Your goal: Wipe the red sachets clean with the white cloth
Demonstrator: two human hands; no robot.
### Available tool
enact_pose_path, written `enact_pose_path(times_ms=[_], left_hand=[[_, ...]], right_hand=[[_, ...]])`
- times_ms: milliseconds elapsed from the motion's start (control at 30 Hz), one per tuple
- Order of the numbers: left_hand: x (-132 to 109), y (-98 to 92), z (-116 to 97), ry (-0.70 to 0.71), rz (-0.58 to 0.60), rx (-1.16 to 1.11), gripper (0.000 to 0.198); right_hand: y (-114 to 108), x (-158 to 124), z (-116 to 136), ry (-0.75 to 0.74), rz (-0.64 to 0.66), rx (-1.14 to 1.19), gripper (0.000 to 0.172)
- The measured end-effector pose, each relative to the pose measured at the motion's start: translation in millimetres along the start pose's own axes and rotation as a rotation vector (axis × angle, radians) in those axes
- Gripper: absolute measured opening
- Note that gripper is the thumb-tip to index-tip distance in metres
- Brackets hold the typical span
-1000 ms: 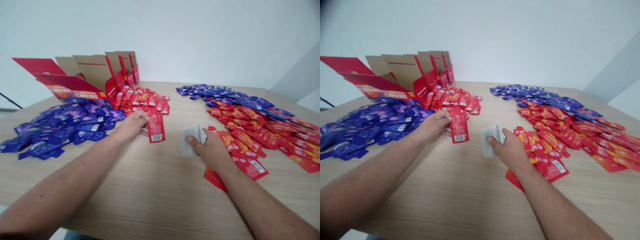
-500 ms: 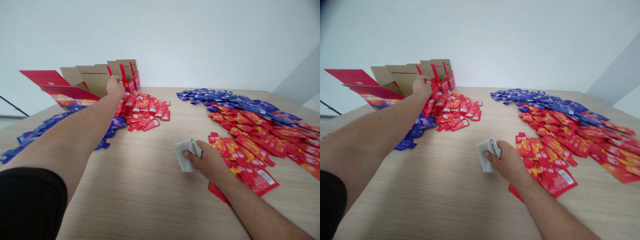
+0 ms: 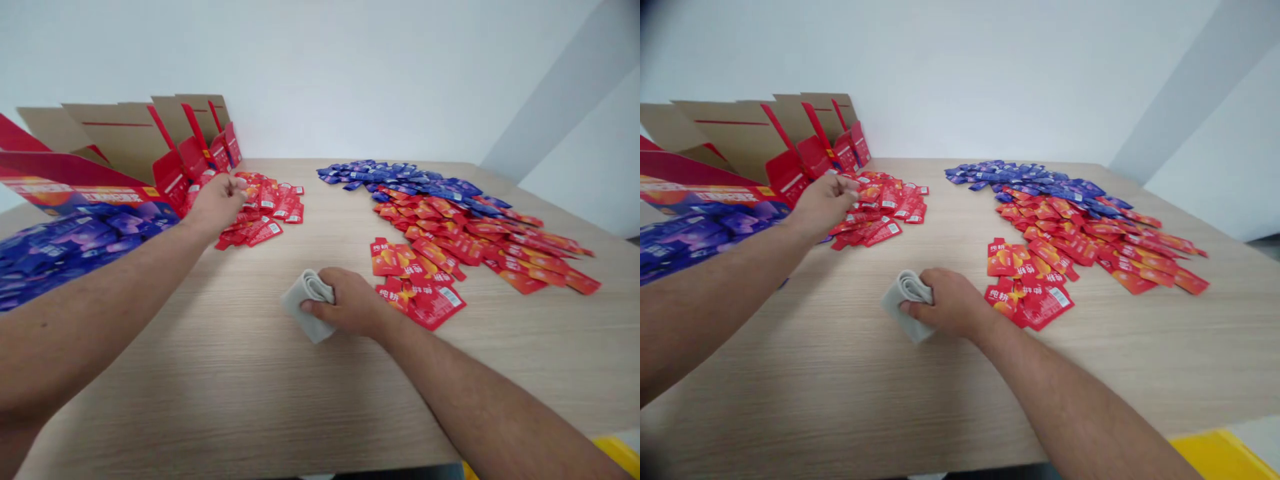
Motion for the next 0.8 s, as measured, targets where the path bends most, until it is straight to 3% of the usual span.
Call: enact_pose_path(times_ms=[100,200,367,433,500,633,800], left_hand=[[-22,53.8,0,0.094,0.135,0.331,0.008],[-41,118.0,-1,0.146,0.377,0.441,0.008],[-59,220.5,-38,0.528,0.613,0.708,0.025],[-71,263.3,-45,0.671,0.809,0.878,0.035],[-82,295.9,-45,0.719,0.964,1.017,0.046],[-95,326.1,-35,0.608,1.092,1.209,0.062],[-100,323.0,-33,0.594,1.032,1.230,0.057]], right_hand=[[12,-4,15,-0.107,0.075,-0.004,0.031],[21,-5,17,-0.129,0.112,-0.022,0.033],[25,-1,9,-0.097,0.112,-0.036,0.038],[25,0,6,-0.077,0.127,-0.023,0.040],[26,0,6,-0.073,0.136,0.009,0.043],[27,0,5,-0.103,0.092,0.061,0.057],[29,0,6,-0.135,0.068,0.080,0.069]])
Point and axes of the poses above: each hand's wrist, its own x-axis towards the middle knuckle, its own y-axis out of the palm, z = x × y, the point moved 7 cm from there along x, towards the middle knuckle, and after that the axes turned 3 degrees about x, right-handed, at the moved point
